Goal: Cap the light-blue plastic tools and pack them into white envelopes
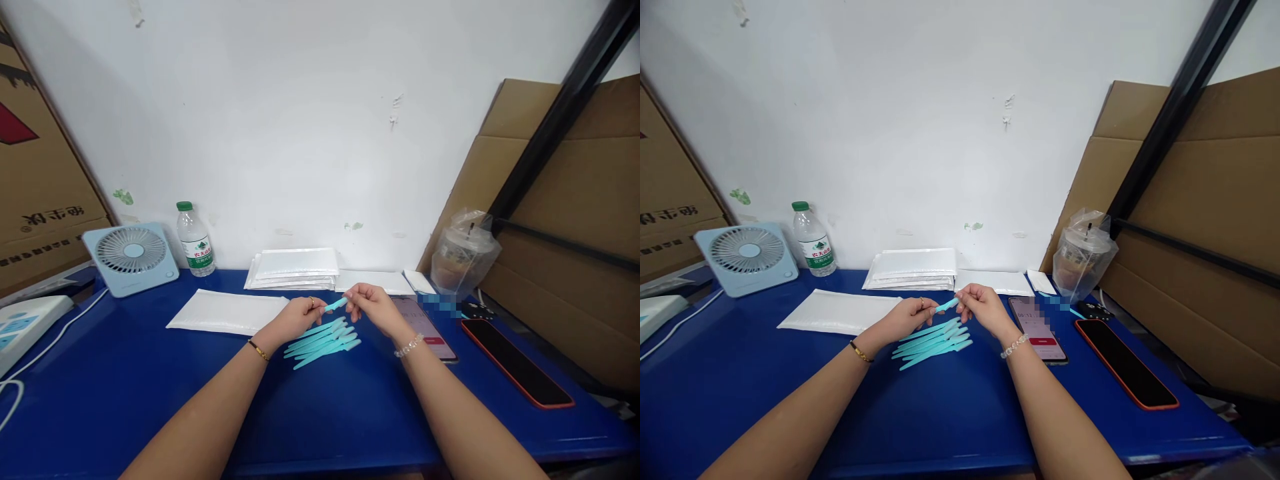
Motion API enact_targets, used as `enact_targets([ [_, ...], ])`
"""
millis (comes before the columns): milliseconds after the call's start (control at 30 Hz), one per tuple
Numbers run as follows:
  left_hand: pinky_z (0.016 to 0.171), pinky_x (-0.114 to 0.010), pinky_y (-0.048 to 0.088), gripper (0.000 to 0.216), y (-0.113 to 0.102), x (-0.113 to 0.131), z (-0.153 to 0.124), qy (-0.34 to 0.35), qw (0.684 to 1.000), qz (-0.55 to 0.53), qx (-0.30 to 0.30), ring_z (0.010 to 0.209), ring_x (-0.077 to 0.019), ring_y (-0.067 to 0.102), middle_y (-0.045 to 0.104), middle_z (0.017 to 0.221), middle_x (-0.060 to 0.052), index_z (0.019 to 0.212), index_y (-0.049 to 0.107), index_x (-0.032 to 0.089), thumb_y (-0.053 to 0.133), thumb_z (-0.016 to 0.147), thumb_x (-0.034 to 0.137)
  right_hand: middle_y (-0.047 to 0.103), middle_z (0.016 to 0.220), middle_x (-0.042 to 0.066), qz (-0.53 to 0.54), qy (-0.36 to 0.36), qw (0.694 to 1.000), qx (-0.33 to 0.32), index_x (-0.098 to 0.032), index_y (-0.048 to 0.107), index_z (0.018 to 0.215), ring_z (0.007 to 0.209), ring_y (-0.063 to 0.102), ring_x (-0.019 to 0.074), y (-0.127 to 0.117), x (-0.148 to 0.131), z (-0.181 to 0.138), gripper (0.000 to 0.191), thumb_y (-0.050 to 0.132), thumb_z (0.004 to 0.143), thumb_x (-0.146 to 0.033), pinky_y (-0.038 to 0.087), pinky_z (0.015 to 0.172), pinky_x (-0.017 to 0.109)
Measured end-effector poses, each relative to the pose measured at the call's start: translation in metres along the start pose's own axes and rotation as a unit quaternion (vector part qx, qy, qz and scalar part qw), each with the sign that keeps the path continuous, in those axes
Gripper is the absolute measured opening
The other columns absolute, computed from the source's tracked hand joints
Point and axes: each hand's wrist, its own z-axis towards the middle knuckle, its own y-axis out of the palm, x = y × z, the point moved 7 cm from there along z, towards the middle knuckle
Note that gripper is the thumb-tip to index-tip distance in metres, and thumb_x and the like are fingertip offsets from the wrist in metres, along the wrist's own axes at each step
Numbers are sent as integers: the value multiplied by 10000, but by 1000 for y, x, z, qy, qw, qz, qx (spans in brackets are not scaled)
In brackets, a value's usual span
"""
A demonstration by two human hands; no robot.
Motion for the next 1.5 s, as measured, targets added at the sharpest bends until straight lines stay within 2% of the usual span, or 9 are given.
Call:
enact_targets([
  [100, 571, -230, 407, 381, 3, 0, 2, 10, 1000, 1, 9, 607, -119, 514, 618, 755, -15, 942, 618, 178, 343, 882, 435, 634, 662, 17, 8, 6, 1000, -22, -159, 548, 756, 461, 567, 93, 9, 5, 1, 349, 576, 781, -506, 439, 477, 217],
  [267, 809, -307, 433, 332, -16, -2, 0, 38, 981, 117, 153, 951, -211, 546, 596, 1026, -62, 1044, 580, 197, 589, 749, 349, 628, 621, 12, 15, 64, 997, 47, -155, 552, 723, 415, 522, 71, -11, 35, 10, 288, 605, 769, -434, 376, 403, 184],
  [433, 645, -270, 422, 189, 1, -15, 0, -6, 984, 174, 24, 795, -192, 570, 616, 894, -41, 870, 623, 207, 579, 738, 335, 644, 625, 32, -17, 147, 987, 62, -145, 579, 762, 389, 501, 68, -25, 66, 16, 193, 615, 749, -334, 339, 351, 176],
  [567, 590, -258, 381, 121, 9, -12, 0, -29, 979, 203, 7, 736, -183, 567, 638, 822, -41, 777, 622, 201, 554, 740, 294, 625, 630, -1, -79, 118, 990, 15, -157, 613, 889, 365, 462, 48, -23, 60, 16, 228, 626, 739, -329, 307, 348, 168],
  [733, 560, -253, 361, 141, 9, -12, 0, -49, 983, 178, 19, 681, -169, 565, 649, 786, -37, 776, 605, 194, 497, 781, 285, 605, 616, -5, -118, 74, 987, -84, -145, 674, 787, 432, 482, 53, -9, 43, 9, 258, 664, 712, -392, 351, 419, 175],
  [1067, 556, -238, 380, 186, -1, -29, 6, -39, 994, 99, 24, 638, -150, 556, 632, 720, -12, 807, 609, 191, 512, 787, 348, 635, 635, 19, -39, 133, 989, -52, -127, 679, 768, 479, 512, 70, -36, 50, 7, 266, 705, 657, -367, 370, 448, 188],
  [1200, 611, -251, 418, 213, -3, -33, 8, -36, 992, 117, 9, 711, -166, 578, 643, 789, -24, 843, 631, 195, 520, 786, 368, 635, 633, 17, -158, 136, 977, -33, -145, 697, 752, 474, 473, 86, -59, 54, 7, 263, 667, 681, -397, 360, 457, 216],
  [1367, 870, -317, 395, 308, -8, -28, 12, -12, 964, 236, 123, 1042, -227, 510, 590, 1103, -87, 1102, 590, 201, 501, 823, 297, 618, 813, 21, -318, 14, 946, 56, -187, 684, 834, 656, 541, 128, -52, 44, 18, 219, 658, 690, -350, 433, 648, 253],
  [1500, 800, -314, 410, 165, -5, -31, 15, -25, 964, 244, 106, 909, -218, 555, 627, 926, -71, 898, 630, 195, 512, 809, 268, 590, 796, 18, -319, 23, 947, 8, -166, 645, 735, 571, 505, 102, -29, 47, 22, 168, 660, 686, -326, 418, 580, 243],
])
